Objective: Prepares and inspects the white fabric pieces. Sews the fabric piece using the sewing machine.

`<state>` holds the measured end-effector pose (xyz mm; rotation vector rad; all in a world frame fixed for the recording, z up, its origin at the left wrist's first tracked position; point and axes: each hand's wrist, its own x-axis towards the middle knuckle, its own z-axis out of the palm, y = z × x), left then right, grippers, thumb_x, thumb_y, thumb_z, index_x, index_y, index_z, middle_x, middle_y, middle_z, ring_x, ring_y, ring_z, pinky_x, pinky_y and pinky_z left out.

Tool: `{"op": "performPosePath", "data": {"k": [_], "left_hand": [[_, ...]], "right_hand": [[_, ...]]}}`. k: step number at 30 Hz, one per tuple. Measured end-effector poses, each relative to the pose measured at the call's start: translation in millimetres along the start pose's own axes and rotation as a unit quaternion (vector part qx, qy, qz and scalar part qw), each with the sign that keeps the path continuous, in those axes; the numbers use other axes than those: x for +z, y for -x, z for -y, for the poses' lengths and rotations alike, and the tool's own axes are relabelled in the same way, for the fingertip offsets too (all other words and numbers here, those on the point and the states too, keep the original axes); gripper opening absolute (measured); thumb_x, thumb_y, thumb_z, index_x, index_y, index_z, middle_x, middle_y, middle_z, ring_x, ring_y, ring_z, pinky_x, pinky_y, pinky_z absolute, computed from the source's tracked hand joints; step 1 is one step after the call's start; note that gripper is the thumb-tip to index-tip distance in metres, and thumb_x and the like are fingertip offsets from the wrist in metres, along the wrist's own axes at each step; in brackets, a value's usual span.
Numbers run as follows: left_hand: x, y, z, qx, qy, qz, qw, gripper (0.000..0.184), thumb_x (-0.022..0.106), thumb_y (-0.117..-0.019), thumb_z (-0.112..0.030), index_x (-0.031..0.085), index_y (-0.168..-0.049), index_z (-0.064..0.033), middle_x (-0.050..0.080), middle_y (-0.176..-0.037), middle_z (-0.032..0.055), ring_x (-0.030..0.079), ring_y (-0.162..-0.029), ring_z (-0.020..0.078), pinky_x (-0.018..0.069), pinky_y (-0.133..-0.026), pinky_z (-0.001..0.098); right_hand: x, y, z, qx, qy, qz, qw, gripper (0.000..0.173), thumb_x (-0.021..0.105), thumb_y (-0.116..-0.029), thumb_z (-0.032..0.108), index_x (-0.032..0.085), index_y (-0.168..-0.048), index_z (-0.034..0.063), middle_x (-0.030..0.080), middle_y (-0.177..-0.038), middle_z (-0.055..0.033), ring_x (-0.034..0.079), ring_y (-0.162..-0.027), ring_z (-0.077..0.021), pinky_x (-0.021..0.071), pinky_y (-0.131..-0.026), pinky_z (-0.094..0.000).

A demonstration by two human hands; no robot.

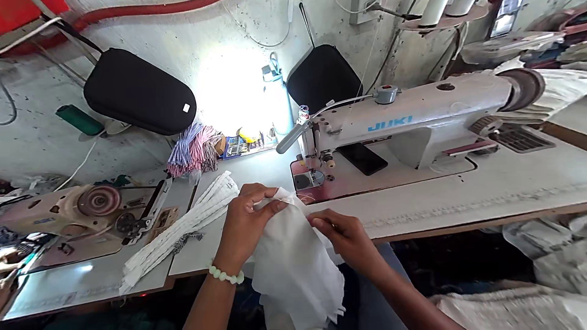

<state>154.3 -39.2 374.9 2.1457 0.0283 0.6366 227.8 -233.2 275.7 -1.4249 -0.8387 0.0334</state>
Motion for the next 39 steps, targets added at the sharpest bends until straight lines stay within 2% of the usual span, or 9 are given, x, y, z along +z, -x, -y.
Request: {"op": "performPosePath", "data": {"k": [7,10,14,21,25,27,30,36,39], "left_hand": [[-5.6,5.8,8.6,0.034,0.017,0.016,0.999,0.015,0.077,-0.0881,-0.018,0.077,-0.098,-0.0075,0.069,-0.093,-0.0054,0.065,-0.089,0.0000,0.0543,-0.081,0.0150],[-6.4,8.3,8.5,0.050,0.012,0.018,0.998,0.014,0.075,-0.0893,-0.018,0.077,-0.097,-0.0072,0.066,-0.091,-0.0066,0.062,-0.087,-0.0023,0.0532,-0.080,0.0130],[-11.4,12.4,7.8,0.040,0.028,0.032,0.998,0.014,0.073,-0.0914,-0.015,0.075,-0.101,-0.0051,0.074,-0.100,-0.0038,0.069,-0.096,0.0006,0.0566,-0.089,0.0183],[-13.3,18.7,13.5,-0.010,0.089,0.011,0.996,0.011,0.073,-0.0900,-0.009,0.072,-0.101,-0.0077,0.073,-0.089,-0.0086,0.068,-0.080,-0.0014,0.0572,-0.074,0.0166],[-12.0,22.6,15.3,-0.015,0.111,0.010,0.994,0.012,0.071,-0.0907,-0.008,0.071,-0.102,-0.0065,0.072,-0.089,-0.0085,0.068,-0.080,-0.0009,0.0578,-0.074,0.0172],[-13.1,23.4,17.5,-0.017,0.114,0.022,0.993,0.011,0.071,-0.0909,-0.008,0.070,-0.102,-0.0074,0.072,-0.090,-0.0093,0.068,-0.081,-0.0013,0.0577,-0.075,0.0175],[-21.5,19.9,17.0,-0.022,0.110,0.058,0.992,0.010,0.070,-0.0910,-0.007,0.071,-0.101,-0.0087,0.072,-0.090,-0.0098,0.068,-0.084,-0.0013,0.0574,-0.078,0.0182],[-44.9,-18.6,-23.1,-0.049,-0.054,0.167,0.983,0.010,0.071,-0.0915,-0.015,0.073,-0.100,-0.0109,0.071,-0.089,-0.0102,0.065,-0.080,-0.0054,0.0544,-0.075,0.0147],[-25.4,-66.3,-31.4,-0.081,-0.185,0.292,0.935,0.018,0.070,-0.0961,-0.016,0.073,-0.109,-0.0034,0.072,-0.103,0.0067,0.066,-0.095,0.0129,0.0520,-0.089,0.0350]], "right_hand": [[-10.6,-16.5,-1.0,0.120,-0.198,0.222,0.947,0.011,0.062,-0.1006,0.020,0.070,-0.101,0.0123,0.061,-0.094,0.0119,0.047,-0.062,0.0100,0.0400,-0.052,-0.0080],[-6.7,-17.8,-0.4,0.190,-0.253,0.238,0.918,0.003,0.063,-0.0977,0.018,0.062,-0.095,0.0188,0.057,-0.072,0.0146,0.045,-0.050,0.0071,0.0376,-0.045,-0.0112],[-6.4,-18.6,2.7,0.236,-0.278,0.216,0.906,0.007,0.064,-0.0975,0.017,0.069,-0.103,0.0170,0.065,-0.077,0.0130,0.047,-0.050,0.0064,0.0400,-0.045,-0.0112],[3.8,-15.3,0.9,-0.042,-0.047,-0.009,0.998,0.013,0.078,-0.0874,0.017,0.070,-0.090,0.0065,0.064,-0.097,0.0033,0.050,-0.073,0.0109,0.0369,-0.058,-0.0045],[0.8,-21.7,-2.2,-0.060,0.007,0.025,0.998,0.019,0.074,-0.0912,0.020,0.065,-0.088,0.0036,0.068,-0.130,-0.0110,0.062,-0.103,0.0033,0.0467,-0.072,-0.0103],[-4.5,-27.5,-1.8,0.003,-0.025,0.106,0.994,0.016,0.073,-0.0913,0.016,0.063,-0.092,0.0032,0.071,-0.123,-0.0058,0.063,-0.102,0.0045,0.0480,-0.076,-0.0135],[-4.6,-29.5,4.0,0.073,-0.089,0.166,0.979,0.014,0.075,-0.0885,0.012,0.063,-0.089,0.0057,0.063,-0.085,0.0067,0.052,-0.068,0.0076,0.0407,-0.059,-0.0096],[16.2,2.6,42.7,-0.047,-0.068,0.025,0.996,0.025,0.077,-0.0904,0.018,0.060,-0.106,0.0067,0.064,-0.081,0.0061,0.055,-0.066,0.0093,0.0438,-0.055,-0.0059],[26.8,-1.2,27.0,-0.049,-0.032,-0.017,0.998,0.023,0.073,-0.0922,0.013,0.062,-0.109,0.0022,0.065,-0.080,0.0019,0.057,-0.065,0.0056,0.0456,-0.056,-0.0075]]}}
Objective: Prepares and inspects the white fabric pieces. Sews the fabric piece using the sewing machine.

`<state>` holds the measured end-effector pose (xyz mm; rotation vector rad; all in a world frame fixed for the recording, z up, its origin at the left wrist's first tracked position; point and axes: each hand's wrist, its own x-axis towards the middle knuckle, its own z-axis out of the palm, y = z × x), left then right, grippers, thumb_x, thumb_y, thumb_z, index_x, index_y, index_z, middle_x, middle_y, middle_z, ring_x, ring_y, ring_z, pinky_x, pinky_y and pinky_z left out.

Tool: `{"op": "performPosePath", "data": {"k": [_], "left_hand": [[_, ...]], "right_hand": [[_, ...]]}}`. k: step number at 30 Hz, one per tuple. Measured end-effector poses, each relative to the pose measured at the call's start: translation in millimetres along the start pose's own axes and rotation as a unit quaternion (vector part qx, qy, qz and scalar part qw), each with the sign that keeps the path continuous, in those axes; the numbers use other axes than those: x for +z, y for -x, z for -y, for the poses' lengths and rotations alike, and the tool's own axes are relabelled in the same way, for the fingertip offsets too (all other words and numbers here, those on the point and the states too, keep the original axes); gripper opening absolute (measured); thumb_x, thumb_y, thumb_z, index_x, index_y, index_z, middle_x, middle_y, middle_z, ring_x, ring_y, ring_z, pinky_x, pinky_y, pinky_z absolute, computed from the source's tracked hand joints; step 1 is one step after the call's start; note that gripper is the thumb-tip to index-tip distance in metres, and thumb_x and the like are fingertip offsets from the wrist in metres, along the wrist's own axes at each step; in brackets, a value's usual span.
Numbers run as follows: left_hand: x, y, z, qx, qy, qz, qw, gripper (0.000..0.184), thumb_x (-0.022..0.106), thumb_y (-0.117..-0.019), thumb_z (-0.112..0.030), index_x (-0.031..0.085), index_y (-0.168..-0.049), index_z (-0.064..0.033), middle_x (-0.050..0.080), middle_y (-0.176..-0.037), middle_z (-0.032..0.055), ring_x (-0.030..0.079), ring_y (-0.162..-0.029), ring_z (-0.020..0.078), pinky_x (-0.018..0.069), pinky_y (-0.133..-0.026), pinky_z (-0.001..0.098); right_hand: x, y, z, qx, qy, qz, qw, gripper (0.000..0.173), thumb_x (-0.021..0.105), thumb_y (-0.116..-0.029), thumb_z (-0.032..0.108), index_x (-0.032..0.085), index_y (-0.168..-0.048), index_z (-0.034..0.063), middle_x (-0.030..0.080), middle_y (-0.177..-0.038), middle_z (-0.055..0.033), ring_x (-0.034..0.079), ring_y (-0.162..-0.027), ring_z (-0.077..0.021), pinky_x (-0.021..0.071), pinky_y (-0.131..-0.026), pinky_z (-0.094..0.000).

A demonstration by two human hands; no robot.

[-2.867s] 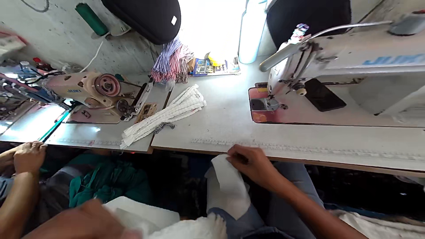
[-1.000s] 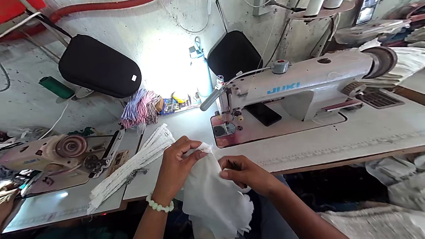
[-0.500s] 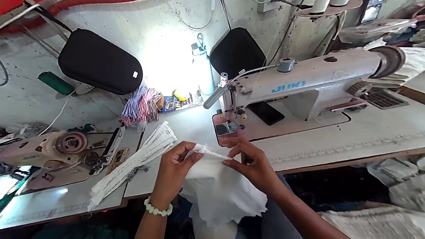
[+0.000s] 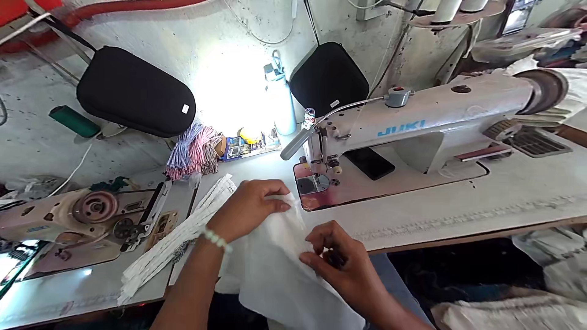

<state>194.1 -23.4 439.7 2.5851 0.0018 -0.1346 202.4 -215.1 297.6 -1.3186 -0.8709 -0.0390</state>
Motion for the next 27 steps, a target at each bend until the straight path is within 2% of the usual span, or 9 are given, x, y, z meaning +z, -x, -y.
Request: {"op": "performPosePath", "data": {"k": [2,4,8,12,15,18,21,24,27], "left_hand": [[12.4,-49.2,5.2,-0.016,-0.062,0.089,0.994,0.025,0.067,-0.0985,-0.014,0.070,-0.117,0.0023,0.069,-0.116,0.0192,0.064,-0.111,0.0299,0.0470,-0.100,0.0483],[43.6,-98.8,20.1,-0.044,-0.119,0.157,0.979,0.028,0.064,-0.1001,-0.015,0.068,-0.121,0.0031,0.066,-0.122,0.0243,0.060,-0.120,0.0393,0.0432,-0.104,0.0578],[110.9,-152.4,36.1,-0.141,-0.142,0.186,0.962,0.030,0.063,-0.1010,-0.019,0.067,-0.125,-0.0021,0.065,-0.130,0.0222,0.059,-0.125,0.0413,0.0458,-0.100,0.0632],[133.9,-145.0,38.7,-0.196,-0.077,0.075,0.975,0.031,0.067,-0.0984,-0.019,0.068,-0.125,-0.0026,0.064,-0.132,0.0220,0.055,-0.129,0.0413,0.0376,-0.107,0.0621],[150.2,-131.7,38.0,-0.198,-0.038,-0.108,0.973,0.041,0.081,-0.0847,-0.013,0.069,-0.122,-0.0031,0.061,-0.128,0.0270,0.051,-0.128,0.0490,0.0321,-0.106,0.0685],[181.0,-123.6,47.5,-0.086,-0.071,-0.288,0.951,0.030,0.085,-0.0748,-0.005,0.071,-0.100,0.0024,0.066,-0.106,0.0267,0.061,-0.105,0.0500,0.0443,-0.086,0.0659],[196.3,-118.9,57.9,-0.007,-0.068,-0.290,0.954,0.005,0.071,-0.0859,0.002,0.071,-0.090,0.0044,0.069,-0.093,0.0211,0.069,-0.090,0.0398,0.0555,-0.077,0.0514],[199.7,-113.5,66.0,0.040,-0.051,-0.284,0.957,0.010,0.066,-0.0900,0.003,0.076,-0.090,0.0022,0.074,-0.096,0.0175,0.073,-0.093,0.0333,0.0592,-0.084,0.0433],[200.2,-100.6,73.8,0.075,-0.036,-0.263,0.961,0.020,0.062,-0.0925,0.004,0.079,-0.102,0.0003,0.075,-0.108,0.0158,0.072,-0.103,0.0314,0.0567,-0.094,0.0409]], "right_hand": [[0.9,-4.1,-25.7,0.043,0.056,-0.023,0.997,0.022,0.071,-0.0909,0.012,0.068,-0.108,-0.0003,0.064,-0.075,0.0003,0.056,-0.061,0.0024,0.0454,-0.055,-0.0101],[-3.4,-4.5,-56.8,0.098,0.107,-0.036,0.989,0.021,0.069,-0.0907,0.010,0.071,-0.108,-0.0011,0.064,-0.073,-0.0023,0.056,-0.061,-0.0023,0.0470,-0.057,-0.0147],[-24.5,-9.5,-87.6,0.266,0.168,-0.022,0.949,0.024,0.071,-0.0913,0.009,0.070,-0.113,-0.0027,0.068,-0.081,-0.0116,0.062,-0.067,-0.0165,0.0532,-0.064,-0.0312],[-35.7,-19.1,-86.9,0.367,0.155,0.019,0.917,0.029,0.072,-0.0931,0.012,0.068,-0.118,-0.0018,0.069,-0.089,-0.0144,0.065,-0.070,-0.0208,0.0550,-0.066,-0.0364],[-34.3,-18.5,-89.1,0.359,0.158,0.018,0.920,0.028,0.072,-0.0928,0.013,0.068,-0.117,-0.0022,0.068,-0.086,-0.0139,0.064,-0.066,-0.0198,0.0547,-0.063,-0.0353],[-32.9,-13.1,-94.0,0.336,0.162,0.003,0.928,0.026,0.071,-0.0917,0.013,0.069,-0.113,-0.0022,0.068,-0.083,-0.0119,0.063,-0.064,-0.0170,0.0539,-0.060,-0.0326],[-32.2,-10.9,-94.9,0.327,0.161,-0.003,0.931,0.024,0.069,-0.0915,0.011,0.069,-0.112,-0.0024,0.068,-0.082,-0.0112,0.063,-0.064,-0.0157,0.0536,-0.060,-0.0309],[-32.0,-8.9,-95.5,0.321,0.159,-0.008,0.933,0.024,0.070,-0.0916,0.011,0.070,-0.112,-0.0011,0.069,-0.082,-0.0103,0.063,-0.061,-0.0138,0.0534,-0.058,-0.0283],[-32.1,-8.1,-94.6,0.326,0.152,-0.008,0.933,0.024,0.070,-0.0917,0.011,0.071,-0.113,-0.0005,0.069,-0.083,-0.0099,0.063,-0.062,-0.0129,0.0535,-0.058,-0.0274]]}}
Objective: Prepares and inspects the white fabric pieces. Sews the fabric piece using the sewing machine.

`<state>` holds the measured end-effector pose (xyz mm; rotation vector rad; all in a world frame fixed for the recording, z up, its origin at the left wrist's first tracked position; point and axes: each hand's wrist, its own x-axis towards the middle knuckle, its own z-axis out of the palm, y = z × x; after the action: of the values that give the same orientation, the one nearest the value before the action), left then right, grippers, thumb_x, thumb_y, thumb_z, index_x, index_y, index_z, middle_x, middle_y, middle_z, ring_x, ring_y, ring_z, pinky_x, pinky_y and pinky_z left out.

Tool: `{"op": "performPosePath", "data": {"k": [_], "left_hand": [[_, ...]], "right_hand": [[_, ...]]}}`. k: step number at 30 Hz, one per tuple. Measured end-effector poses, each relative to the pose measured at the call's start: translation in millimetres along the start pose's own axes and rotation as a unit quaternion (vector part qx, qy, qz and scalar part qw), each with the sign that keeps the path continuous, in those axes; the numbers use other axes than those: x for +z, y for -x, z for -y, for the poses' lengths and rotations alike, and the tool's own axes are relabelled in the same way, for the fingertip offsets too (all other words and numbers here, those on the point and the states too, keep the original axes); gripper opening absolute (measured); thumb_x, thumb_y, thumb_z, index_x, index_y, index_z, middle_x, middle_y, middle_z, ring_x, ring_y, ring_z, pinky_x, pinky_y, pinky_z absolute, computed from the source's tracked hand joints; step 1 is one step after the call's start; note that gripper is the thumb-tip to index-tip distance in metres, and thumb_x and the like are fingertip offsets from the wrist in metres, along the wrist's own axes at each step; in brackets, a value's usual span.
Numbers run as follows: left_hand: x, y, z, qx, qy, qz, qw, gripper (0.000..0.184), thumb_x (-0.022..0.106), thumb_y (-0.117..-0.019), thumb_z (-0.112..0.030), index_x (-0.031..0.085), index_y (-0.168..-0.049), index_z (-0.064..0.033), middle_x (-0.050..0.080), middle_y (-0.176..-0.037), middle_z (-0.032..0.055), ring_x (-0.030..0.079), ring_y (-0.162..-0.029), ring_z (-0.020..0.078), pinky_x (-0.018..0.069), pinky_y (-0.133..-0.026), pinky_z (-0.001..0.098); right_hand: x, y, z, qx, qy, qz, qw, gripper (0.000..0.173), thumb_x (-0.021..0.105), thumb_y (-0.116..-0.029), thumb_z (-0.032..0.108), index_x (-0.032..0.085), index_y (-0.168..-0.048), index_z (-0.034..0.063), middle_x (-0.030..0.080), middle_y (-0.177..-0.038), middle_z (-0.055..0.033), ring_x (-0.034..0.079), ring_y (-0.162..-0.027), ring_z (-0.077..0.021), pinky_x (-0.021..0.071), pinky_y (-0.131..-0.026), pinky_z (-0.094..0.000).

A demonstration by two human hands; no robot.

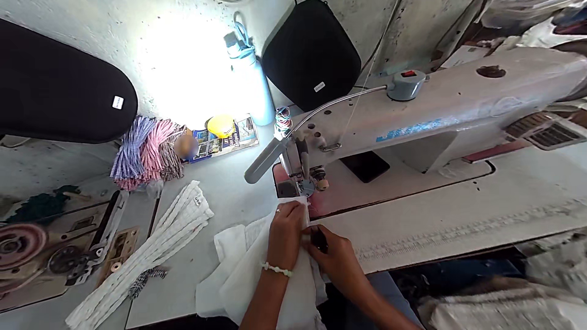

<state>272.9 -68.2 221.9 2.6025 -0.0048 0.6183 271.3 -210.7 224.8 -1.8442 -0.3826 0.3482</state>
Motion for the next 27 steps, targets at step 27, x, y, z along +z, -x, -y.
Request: {"op": "performPosePath", "data": {"k": [27], "left_hand": [[7.3,14.7,9.6,0.047,-0.006,-0.008,0.999,0.026,0.056,-0.0977,0.000,0.076,-0.113,0.0002,0.072,-0.125,0.0129,0.068,-0.115,0.0325,0.0520,-0.102,0.0396]], "right_hand": [[-46.4,-104.0,24.3,0.027,0.243,0.158,0.957,0.023,0.061,-0.1013,0.017,0.069,-0.113,-0.0019,0.067,-0.112,-0.0192,0.064,-0.104,-0.0315,0.0489,-0.092,-0.0495]]}}
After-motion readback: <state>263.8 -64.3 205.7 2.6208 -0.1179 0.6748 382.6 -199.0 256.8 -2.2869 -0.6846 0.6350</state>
